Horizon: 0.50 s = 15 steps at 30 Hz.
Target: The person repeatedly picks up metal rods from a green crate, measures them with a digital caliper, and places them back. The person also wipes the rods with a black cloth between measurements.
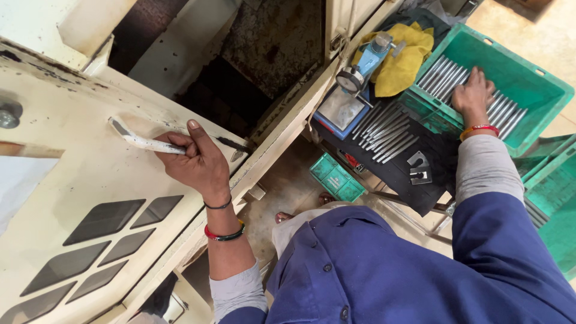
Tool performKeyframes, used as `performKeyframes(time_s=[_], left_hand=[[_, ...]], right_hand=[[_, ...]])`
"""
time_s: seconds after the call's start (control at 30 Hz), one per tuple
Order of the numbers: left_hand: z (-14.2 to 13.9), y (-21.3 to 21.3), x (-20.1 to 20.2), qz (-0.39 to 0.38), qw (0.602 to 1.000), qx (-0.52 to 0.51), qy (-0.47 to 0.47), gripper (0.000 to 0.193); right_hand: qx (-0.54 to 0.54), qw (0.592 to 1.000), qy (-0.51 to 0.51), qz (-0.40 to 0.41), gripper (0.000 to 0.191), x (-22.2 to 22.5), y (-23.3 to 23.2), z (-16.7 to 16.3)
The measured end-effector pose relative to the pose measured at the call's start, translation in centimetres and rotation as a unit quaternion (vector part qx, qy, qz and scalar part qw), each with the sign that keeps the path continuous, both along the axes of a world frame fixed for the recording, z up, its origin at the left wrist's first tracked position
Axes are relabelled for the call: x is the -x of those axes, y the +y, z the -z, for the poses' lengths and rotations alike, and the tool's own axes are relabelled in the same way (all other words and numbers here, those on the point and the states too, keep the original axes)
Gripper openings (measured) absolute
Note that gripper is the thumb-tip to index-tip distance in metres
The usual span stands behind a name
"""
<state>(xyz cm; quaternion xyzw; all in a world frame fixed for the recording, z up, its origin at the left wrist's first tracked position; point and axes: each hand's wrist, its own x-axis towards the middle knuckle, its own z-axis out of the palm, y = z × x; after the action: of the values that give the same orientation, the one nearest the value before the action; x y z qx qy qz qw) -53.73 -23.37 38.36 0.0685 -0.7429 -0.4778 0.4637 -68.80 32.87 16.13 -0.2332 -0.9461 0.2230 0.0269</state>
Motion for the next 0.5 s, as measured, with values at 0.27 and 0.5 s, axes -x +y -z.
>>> performKeyframes(time_s=[0.27,0.5], left_hand=[[0.5,-0.7,2.0,-0.030,1.000,-0.002,-0.001,0.034],[1.0,-1.5,0.3,-0.039,0.999,-0.007,0.003,0.033]], right_hand=[[-0.012,0.999,0.052,0.006,0.061,1.5,0.0,0.7],[0.004,0.998,-0.051,0.049,0.063,-0.8,-1.5,0.2]])
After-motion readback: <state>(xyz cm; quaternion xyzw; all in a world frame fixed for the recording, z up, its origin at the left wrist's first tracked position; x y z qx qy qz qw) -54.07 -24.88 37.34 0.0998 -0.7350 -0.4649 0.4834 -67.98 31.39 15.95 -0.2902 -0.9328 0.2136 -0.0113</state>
